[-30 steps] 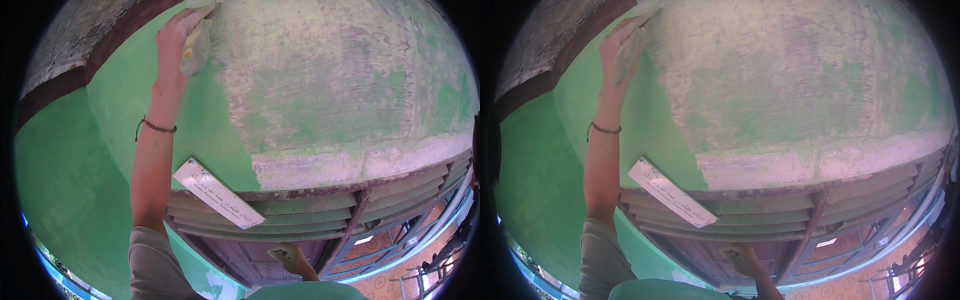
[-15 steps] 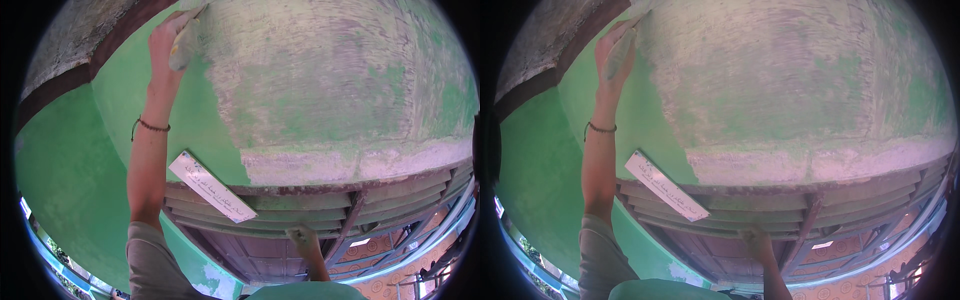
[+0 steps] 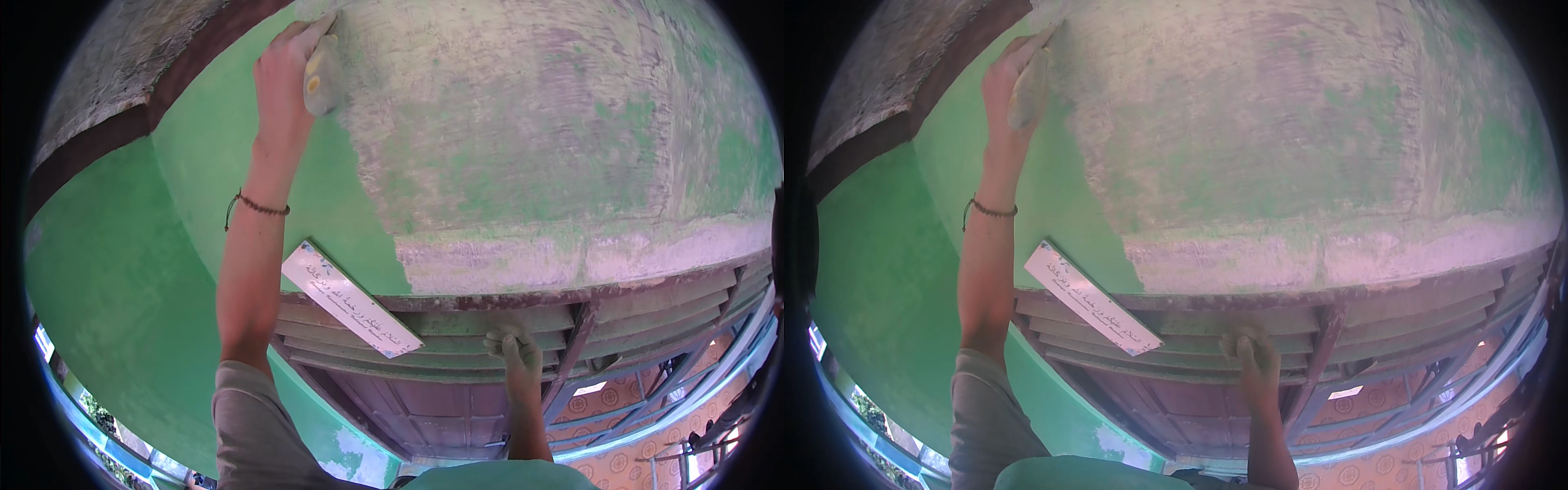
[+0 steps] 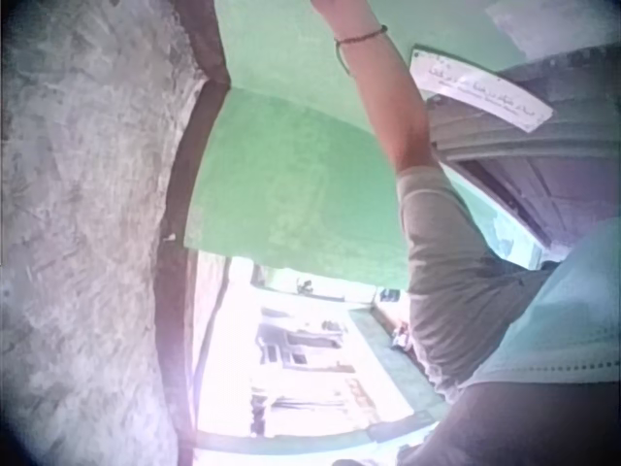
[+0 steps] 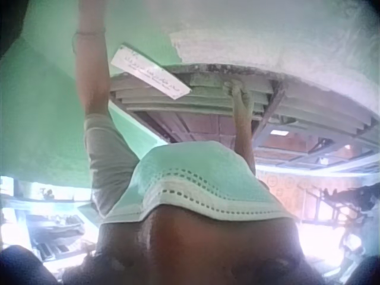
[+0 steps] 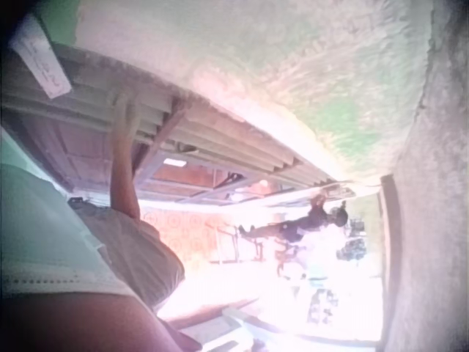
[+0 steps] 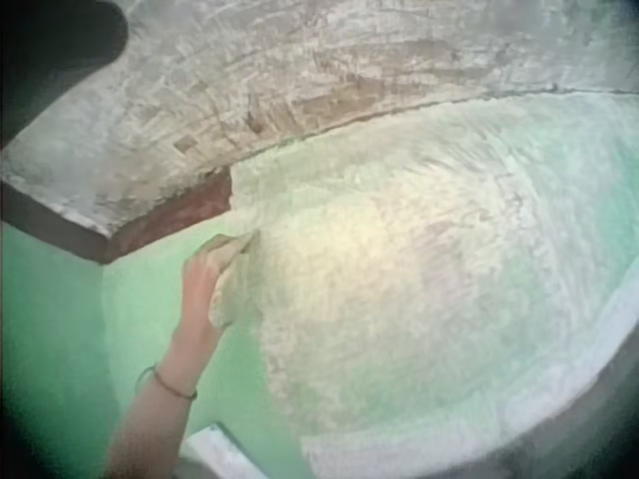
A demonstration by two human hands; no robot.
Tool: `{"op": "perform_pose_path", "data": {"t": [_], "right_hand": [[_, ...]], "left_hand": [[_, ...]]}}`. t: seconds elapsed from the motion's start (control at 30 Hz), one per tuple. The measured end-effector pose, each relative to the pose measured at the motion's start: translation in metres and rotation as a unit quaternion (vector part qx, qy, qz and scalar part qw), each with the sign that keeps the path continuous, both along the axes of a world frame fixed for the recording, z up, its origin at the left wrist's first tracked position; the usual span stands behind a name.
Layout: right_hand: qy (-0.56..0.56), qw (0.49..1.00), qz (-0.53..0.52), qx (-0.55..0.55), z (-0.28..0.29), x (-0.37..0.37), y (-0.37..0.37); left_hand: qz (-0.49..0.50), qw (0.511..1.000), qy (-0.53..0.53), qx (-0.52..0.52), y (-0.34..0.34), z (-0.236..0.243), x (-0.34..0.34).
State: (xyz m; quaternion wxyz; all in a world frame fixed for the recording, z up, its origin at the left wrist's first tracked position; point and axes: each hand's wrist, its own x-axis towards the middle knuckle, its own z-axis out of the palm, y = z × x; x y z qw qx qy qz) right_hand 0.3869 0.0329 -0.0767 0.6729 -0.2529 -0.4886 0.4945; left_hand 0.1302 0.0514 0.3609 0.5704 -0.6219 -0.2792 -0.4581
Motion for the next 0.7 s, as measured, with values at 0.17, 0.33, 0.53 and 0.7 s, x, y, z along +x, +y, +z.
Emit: {"op": "perform_pose_path", "data": {"t": [0.17,0.33,0.53,0.7], "right_hand": [[0.112,0.992,0.047,-0.028,0.015,-0.009,0.012],[0.437,0.881,0.139,-0.119,0.029,-0.032,0.037],[0.508,0.77,0.375,0.093,0.002,-0.044,0.084],[0.487,0.848,0.208,-0.03,0.024,-0.059,0.108]], "left_hand": [[0.004,1.0,0.005,0.014,0.001,-0.005,0.001],[-0.013,1.0,0.008,0.004,0.001,0.003,0.0],[0.014,0.999,0.022,0.019,0.001,0.004,-0.001],[0.001,1.0,0.003,-0.002,-0.002,-0.004,0.005]]}}
